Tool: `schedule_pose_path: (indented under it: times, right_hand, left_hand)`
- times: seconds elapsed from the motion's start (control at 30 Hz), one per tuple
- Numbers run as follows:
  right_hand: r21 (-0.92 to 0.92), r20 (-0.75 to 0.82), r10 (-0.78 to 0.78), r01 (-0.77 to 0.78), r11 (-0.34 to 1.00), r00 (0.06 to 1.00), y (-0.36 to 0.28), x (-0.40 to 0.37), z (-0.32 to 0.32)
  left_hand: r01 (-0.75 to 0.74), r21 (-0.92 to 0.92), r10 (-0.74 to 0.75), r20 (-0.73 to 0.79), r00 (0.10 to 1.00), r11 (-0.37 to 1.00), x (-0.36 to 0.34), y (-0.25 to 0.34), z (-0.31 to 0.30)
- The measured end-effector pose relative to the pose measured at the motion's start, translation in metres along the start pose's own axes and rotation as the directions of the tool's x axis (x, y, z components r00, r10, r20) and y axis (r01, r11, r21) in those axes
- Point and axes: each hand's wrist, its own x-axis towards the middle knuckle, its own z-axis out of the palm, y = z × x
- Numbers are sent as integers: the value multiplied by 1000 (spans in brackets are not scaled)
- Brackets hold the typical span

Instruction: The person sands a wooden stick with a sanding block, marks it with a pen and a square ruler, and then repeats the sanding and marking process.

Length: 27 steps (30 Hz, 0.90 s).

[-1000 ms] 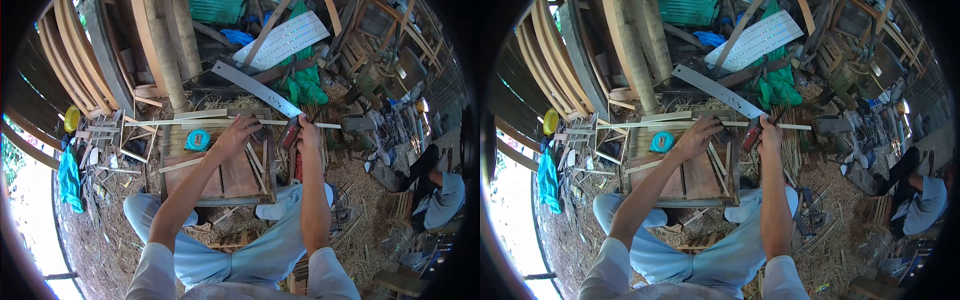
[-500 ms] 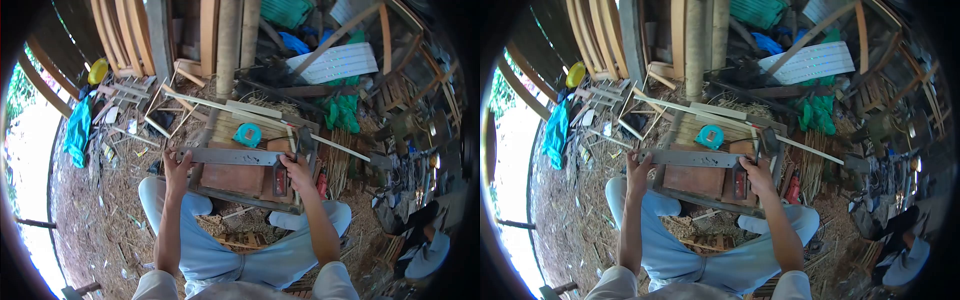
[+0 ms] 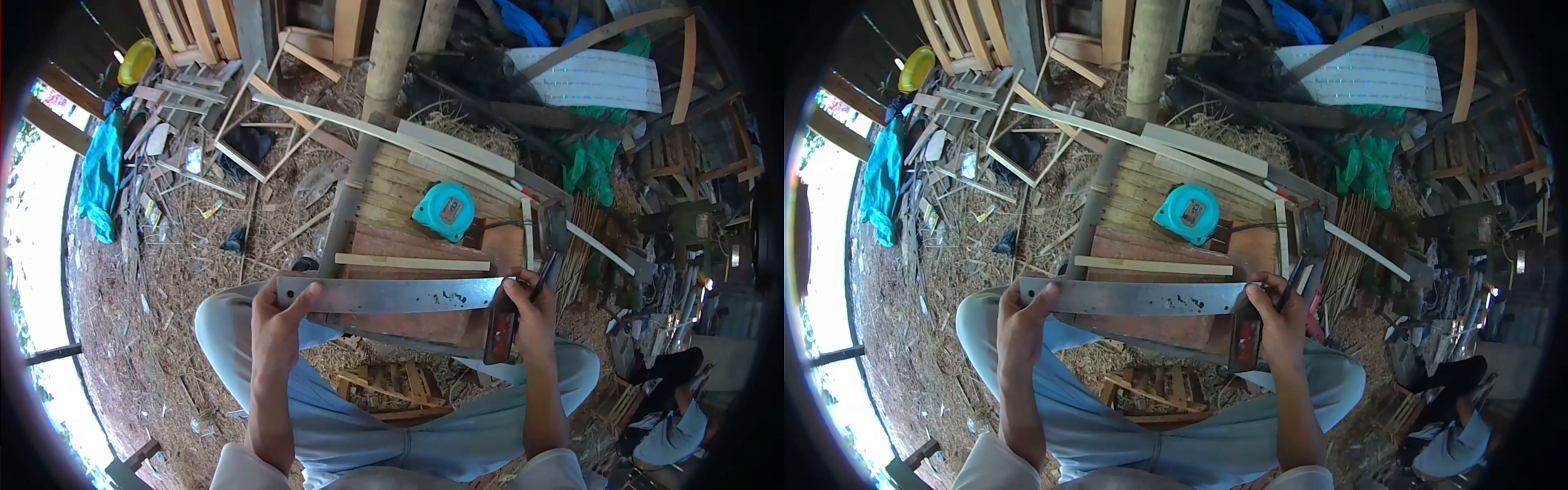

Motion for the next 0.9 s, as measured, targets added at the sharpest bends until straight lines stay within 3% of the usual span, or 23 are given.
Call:
schedule_pose_path:
  times: [0.23, 0.27, 0.3, 0.33, 0.37, 0.4, 0.43, 0.47, 0.53, 0.6, 0.7, 0.77, 0.87, 0.9]
  right_hand:
    - [-39, -17, 62, -62, 997, 998, -9, -1, 0]
    - [93, -41, 93, -89, 992, 995, -16, -3, -2]
    - [226, -62, 125, -108, 968, 990, -20, -3, -4]
    - [263, -92, 121, -93, 960, 988, -23, 4, -14]
    - [272, -177, 120, -69, 960, 977, -31, 8, -18]
    - [282, -259, 118, -42, 958, 959, -41, 11, -20]
    - [288, -266, 118, -38, 957, 957, -40, 14, -30]
    - [334, -245, 138, -49, 941, 960, -36, 20, -46]
    - [393, -230, 141, -41, 919, 963, -29, 30, -58]
    - [492, -240, 146, -10, 871, 960, -21, 35, -64]
    - [524, -230, 114, 24, 852, 967, -15, 32, -63]
    - [522, -258, 101, 51, 852, 961, -18, 31, -56]
    - [459, -263, 72, 59, 887, 962, -10, 30, -57]
    - [524, -236, 60, 75, 849, 970, -13, 27, -52]
  left_hand:
    - [-16, -183, 21, 26, 999, 983, 2, 7, 7]
    - [-27, -208, 36, 40, 999, 978, 0, 9, 9]
    - [-68, -207, 110, 198, 974, 976, -1, 12, 7]
    - [-60, -207, 104, 209, 972, 976, 2, 13, 10]
    - [-420, 233, 370, 229, 900, 877, 10, 16, 15]
    - [-651, 587, 562, 363, 743, 481, 16, 19, 21]
    - [-612, 694, 532, 377, 758, 380, 21, 18, 28]
    - [-620, 691, 537, 385, 751, 372, 24, 16, 30]
    - [-727, 675, 493, 594, 636, 125, 30, 15, 37]
    - [-772, 627, 505, 637, 583, 101, 33, 13, 53]
    - [-815, 574, 403, 729, 554, 80, 45, 21, 74]
    - [-873, 486, 296, 827, 477, 48, 53, 27, 84]
    - [-888, 456, 359, 820, 445, 58, 52, 18, 86]
    - [-891, 452, 359, 825, 437, 46, 50, 17, 85]
